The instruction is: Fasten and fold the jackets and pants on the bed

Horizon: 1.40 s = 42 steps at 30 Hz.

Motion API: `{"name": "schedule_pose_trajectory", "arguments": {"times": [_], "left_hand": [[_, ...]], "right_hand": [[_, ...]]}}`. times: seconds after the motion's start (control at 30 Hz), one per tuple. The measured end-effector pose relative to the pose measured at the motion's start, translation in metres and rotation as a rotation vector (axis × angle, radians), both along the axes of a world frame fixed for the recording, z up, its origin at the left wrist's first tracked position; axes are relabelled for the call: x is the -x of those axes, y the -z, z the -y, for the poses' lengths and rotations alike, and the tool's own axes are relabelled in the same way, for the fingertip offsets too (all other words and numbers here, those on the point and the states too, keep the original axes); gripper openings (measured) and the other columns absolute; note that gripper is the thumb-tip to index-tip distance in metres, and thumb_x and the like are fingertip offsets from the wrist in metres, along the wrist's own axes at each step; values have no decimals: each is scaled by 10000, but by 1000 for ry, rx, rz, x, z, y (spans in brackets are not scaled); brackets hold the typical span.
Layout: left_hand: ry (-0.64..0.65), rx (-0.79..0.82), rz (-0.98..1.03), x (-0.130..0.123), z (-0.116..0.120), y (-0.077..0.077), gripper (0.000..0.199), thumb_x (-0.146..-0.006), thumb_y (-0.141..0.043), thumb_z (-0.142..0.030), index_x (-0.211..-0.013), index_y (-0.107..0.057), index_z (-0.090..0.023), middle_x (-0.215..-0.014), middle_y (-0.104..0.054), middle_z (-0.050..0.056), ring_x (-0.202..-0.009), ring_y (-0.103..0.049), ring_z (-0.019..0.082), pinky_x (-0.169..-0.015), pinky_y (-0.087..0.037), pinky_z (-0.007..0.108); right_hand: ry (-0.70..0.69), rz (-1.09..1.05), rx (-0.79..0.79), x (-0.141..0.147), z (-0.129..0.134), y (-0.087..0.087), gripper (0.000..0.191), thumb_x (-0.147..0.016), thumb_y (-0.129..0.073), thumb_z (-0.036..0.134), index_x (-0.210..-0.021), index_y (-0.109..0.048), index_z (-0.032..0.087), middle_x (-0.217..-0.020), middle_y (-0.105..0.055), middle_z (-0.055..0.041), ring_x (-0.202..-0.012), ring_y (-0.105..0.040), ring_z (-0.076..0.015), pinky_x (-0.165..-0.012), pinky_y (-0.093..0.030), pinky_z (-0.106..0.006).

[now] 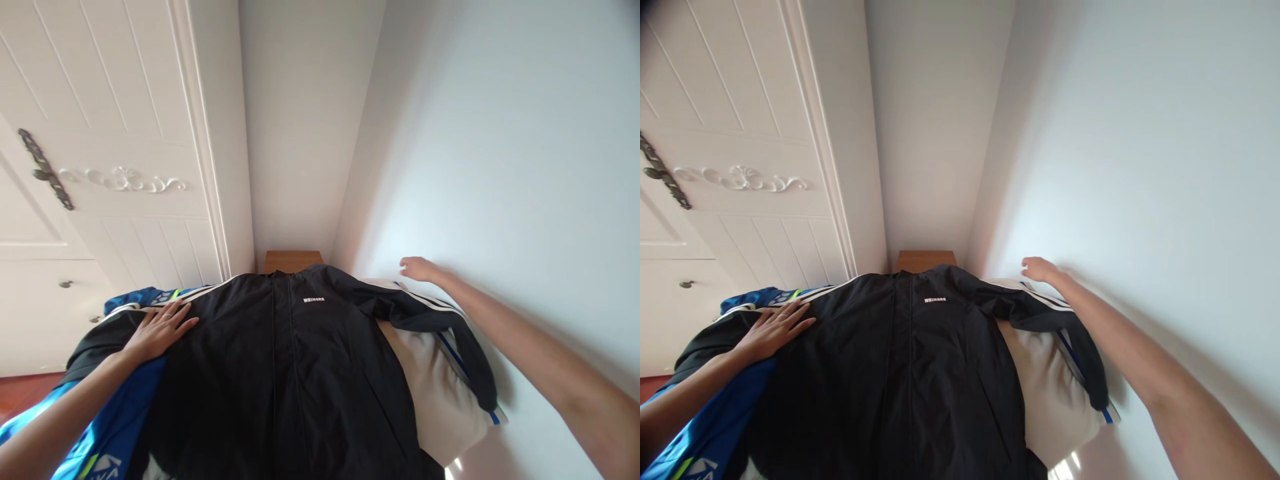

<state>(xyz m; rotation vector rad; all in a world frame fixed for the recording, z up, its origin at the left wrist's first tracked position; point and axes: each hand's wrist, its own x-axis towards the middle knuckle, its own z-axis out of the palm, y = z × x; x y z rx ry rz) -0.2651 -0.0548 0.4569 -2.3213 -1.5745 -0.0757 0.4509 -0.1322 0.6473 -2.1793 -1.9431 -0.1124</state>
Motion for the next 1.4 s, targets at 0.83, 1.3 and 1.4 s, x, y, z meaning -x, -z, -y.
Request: {"name": "schedule_pose_trajectory", "arguments": {"times": [0.83,1.3,1.4], "left_hand": [[91,-89,-2,10,10,4,456,-884,-636,-311,-1333,-615,-384,-1558,-405,64,-1477,-276,346,-1169,-248,549],[66,-95,-105,17,1,9,545,-900,-522,-173,-1371,-526,-448,-1576,-357,-16,-1506,-185,288,-1193,-217,530],[39,-116,-171,12,3,8,569,-914,-471,-125,-1380,-504,-449,-1577,-352,-27,-1510,-170,279,-1189,-227,518]], "right_hand": [[98,-118,87,49,-105,111,513,-959,-438,593,-909,-720,167,-1037,-734,-169,-1011,-675,-286,-847,-472,-325],[84,-69,194,-43,156,108,1106,-594,-785,587,-1527,-388,147,-1543,-411,-183,-1426,-354,-441,-1148,-361,-514],[169,-40,151,-44,187,125,1015,-612,-751,425,-1516,-398,130,-1560,-381,-186,-1422,-384,-394,-1132,-392,-467]]}}
